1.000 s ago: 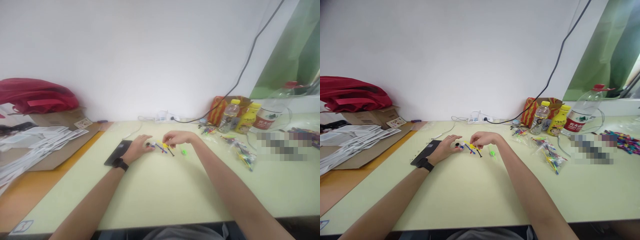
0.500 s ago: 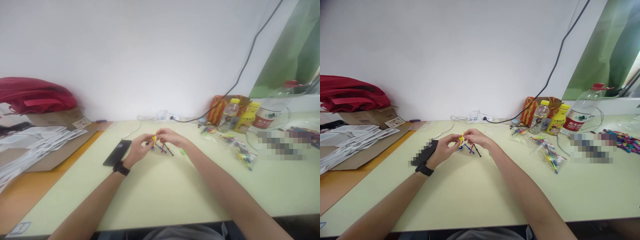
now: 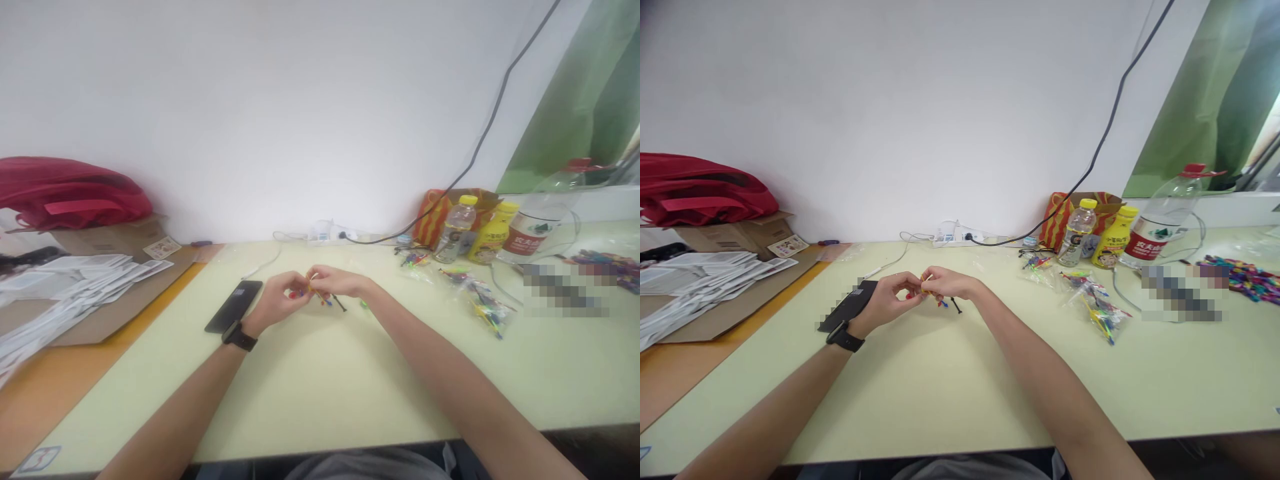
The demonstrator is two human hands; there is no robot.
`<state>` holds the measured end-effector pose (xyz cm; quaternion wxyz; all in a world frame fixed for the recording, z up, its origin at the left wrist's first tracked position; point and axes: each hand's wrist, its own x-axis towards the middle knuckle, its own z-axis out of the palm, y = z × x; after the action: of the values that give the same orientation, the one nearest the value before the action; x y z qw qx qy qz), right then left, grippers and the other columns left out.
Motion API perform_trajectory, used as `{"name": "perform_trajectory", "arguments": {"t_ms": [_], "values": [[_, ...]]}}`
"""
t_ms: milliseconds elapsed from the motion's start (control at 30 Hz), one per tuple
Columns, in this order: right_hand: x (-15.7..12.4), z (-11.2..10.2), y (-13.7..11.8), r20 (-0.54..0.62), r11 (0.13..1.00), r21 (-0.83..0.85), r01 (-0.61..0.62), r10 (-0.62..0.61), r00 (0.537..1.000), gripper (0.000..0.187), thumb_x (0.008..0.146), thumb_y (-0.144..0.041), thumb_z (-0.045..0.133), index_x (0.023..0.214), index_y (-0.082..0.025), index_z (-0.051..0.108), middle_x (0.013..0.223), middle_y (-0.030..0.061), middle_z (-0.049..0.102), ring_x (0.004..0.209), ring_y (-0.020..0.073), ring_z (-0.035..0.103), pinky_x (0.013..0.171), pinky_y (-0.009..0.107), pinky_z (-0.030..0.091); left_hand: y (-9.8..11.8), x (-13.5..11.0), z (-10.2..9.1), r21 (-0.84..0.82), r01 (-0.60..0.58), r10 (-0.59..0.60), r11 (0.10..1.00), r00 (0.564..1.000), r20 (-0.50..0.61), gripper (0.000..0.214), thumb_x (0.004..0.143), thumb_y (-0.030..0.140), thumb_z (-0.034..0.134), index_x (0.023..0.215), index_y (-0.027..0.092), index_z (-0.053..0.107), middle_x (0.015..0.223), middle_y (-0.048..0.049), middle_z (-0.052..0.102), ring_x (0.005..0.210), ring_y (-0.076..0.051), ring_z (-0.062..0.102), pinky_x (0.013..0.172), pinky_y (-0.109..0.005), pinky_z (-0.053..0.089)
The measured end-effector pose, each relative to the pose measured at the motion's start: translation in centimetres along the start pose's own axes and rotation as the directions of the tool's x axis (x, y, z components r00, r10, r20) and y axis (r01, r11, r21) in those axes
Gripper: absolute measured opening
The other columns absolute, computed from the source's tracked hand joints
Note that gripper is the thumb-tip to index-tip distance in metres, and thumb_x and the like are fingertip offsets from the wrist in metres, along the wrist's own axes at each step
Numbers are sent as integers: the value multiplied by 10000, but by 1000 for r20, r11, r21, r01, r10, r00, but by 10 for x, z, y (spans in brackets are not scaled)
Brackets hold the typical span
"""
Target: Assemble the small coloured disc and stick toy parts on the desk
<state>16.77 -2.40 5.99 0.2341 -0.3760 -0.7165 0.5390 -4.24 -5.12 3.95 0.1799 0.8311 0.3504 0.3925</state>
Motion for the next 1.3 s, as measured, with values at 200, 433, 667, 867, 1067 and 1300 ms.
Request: {"name": "perform_trajectory", "arguments": {"t_ms": [200, 433, 667, 867, 1067, 1300], "values": [[6, -5, 12, -127, 958, -257, -126, 96, 987, 251, 871, -235, 595, 1118, -198, 570, 931, 35, 663, 728, 146, 601, 579, 226, 463, 1, 0, -7, -18, 59, -56, 998, 988, 143, 36, 789, 214, 675, 778, 184, 660, 829, -43, 728, 740, -169, 657, 695, -287, 541], [-3, -47, 11, -174, 820, -530, -217, 146, 974, 212, 786, -242, 744, 984, -190, 686, 1134, 95, 713, 982, 209, 649, 737, 243, 477, 0, 2, -21, 186, 12, -80, 983, 927, 367, 101, 715, 273, 789, 688, 230, 702, 767, -8, 732, 793, -214, 676, 759, -328, 519], [-34, -82, 6, -112, 607, -645, -464, 526, 843, 339, 591, -369, 896, 635, -139, 652, 623, 112, 693, 648, 245, 685, 578, 307, 520, -21, 3, -38, 171, 62, -121, 983, 925, 359, 184, 701, 388, 844, 740, 246, 733, 875, -34, 758, 883, -244, 692, 809, -347, 524], [-33, -75, 11, -29, 617, -636, -463, 581, 814, 172, 515, -143, 823, 581, -122, 666, 610, 94, 700, 668, 245, 715, 581, 283, 540, -37, 3, -42, 270, 85, -138, 959, 974, 181, 383, 741, 476, 813, 1046, 256, 741, 1094, -59, 742, 921, -238, 655, 830, -352, 516], [-30, -78, 4, -8, 759, -569, -316, 379, 925, 53, 611, -141, 694, 660, -157, 682, 709, 71, 736, 668, 189, 692, 586, 245, 507, -43, 0, -48, 208, 187, -230, 960, 951, 208, 454, 778, 578, 751, 1078, 237, 736, 840, -36, 735, 681, -176, 631, 617, -275, 493], [-30, -73, -2, -37, 869, -463, -174, 177, 983, 61, 685, -187, 646, 739, -159, 653, 743, 66, 733, 624, 157, 646, 560, 238, 463, -45, -2, -47, 27, 319, -302, 947, 861, 409, 482, 771, 514, 790, 1139, 217, 697, 790, -37, 763, 711, -195, 704, 650, -279, 532]]}}
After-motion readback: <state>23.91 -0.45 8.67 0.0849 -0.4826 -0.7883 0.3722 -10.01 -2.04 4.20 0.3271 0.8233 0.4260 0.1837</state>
